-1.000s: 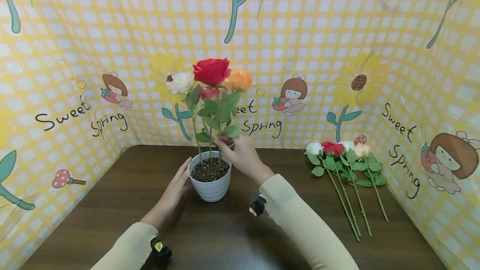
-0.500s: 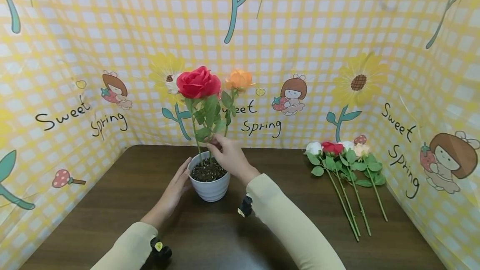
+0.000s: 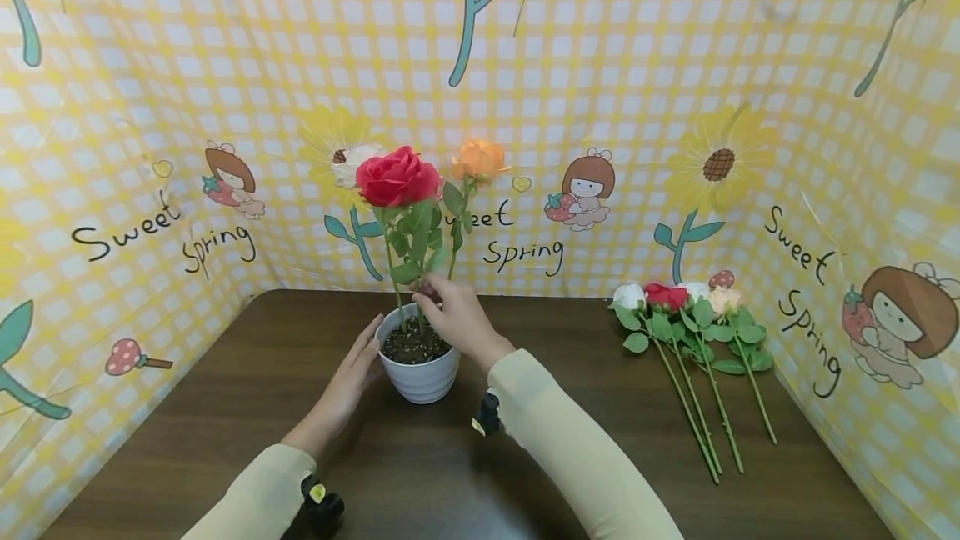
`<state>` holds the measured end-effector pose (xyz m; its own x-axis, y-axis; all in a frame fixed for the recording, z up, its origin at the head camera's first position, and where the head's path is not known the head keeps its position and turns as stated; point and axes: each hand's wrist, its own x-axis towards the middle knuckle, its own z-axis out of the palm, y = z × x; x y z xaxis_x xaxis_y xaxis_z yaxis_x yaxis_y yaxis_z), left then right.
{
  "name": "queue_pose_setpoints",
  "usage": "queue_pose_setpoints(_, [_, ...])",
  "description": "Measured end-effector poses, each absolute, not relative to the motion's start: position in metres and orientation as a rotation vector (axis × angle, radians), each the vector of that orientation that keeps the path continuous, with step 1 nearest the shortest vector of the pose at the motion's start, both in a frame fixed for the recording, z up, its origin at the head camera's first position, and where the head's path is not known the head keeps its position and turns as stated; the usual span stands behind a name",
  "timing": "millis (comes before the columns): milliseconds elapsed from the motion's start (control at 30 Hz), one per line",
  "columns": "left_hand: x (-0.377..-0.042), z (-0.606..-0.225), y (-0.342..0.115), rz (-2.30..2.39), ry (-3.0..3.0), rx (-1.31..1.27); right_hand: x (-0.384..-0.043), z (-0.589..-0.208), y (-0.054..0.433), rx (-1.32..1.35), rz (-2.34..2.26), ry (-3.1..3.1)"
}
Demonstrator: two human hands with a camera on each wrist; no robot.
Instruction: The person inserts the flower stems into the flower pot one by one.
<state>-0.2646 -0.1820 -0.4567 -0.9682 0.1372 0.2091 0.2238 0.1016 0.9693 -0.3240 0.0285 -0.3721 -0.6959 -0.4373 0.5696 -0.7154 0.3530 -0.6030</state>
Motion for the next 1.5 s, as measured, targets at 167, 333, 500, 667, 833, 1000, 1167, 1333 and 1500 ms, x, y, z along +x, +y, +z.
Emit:
queue_pose_setpoints(167, [-0.265, -0.457, -0.182, -2.02, -2.277, -0.39, -0.328, -0.38, 0.028, 1.023, 1.172, -2.345])
queue_pose_setpoints(333, [-0.265, -0.457, -0.181, -2.009, -2.269, -0.403, -0.331, -0.388, 0.026, 1.026, 1.132, -2.338])
queue_pose_setpoints(500, [-0.266, -0.456, -0.18, -2.015, -2.273, -0.396, -0.331, -0.394, 0.023, 1.053, 1.074, -2.343])
queue_pose_setpoints(667, [-0.266, -0.455, -0.18, -2.018, -2.271, -0.407, -0.332, -0.397, 0.021, 1.022, 1.034, -2.339])
queue_pose_setpoints(833, [-0.264, -0.453, -0.179, -2.01, -2.268, -0.403, -0.333, -0.398, 0.02, 0.991, 1.018, -2.355])
queue_pose_setpoints(1000, [-0.263, -0.453, -0.18, -2.02, -2.265, -0.403, -0.333, -0.397, 0.019, 0.956, 0.962, -2.419])
queue_pose_setpoints(1167, [-0.263, -0.452, -0.18, -2.029, -2.263, -0.417, -0.333, -0.393, 0.019, 0.932, 0.92, -2.467])
queue_pose_setpoints(1333, [-0.262, -0.452, -0.18, -2.029, -2.273, -0.423, -0.334, -0.393, 0.019, 0.943, 0.911, -2.489])
queue_pose_setpoints(1500, [-0.263, -0.453, -0.18, -2.038, -2.262, -0.418, -0.333, -0.393, 0.02, 0.955, 0.933, -2.5])
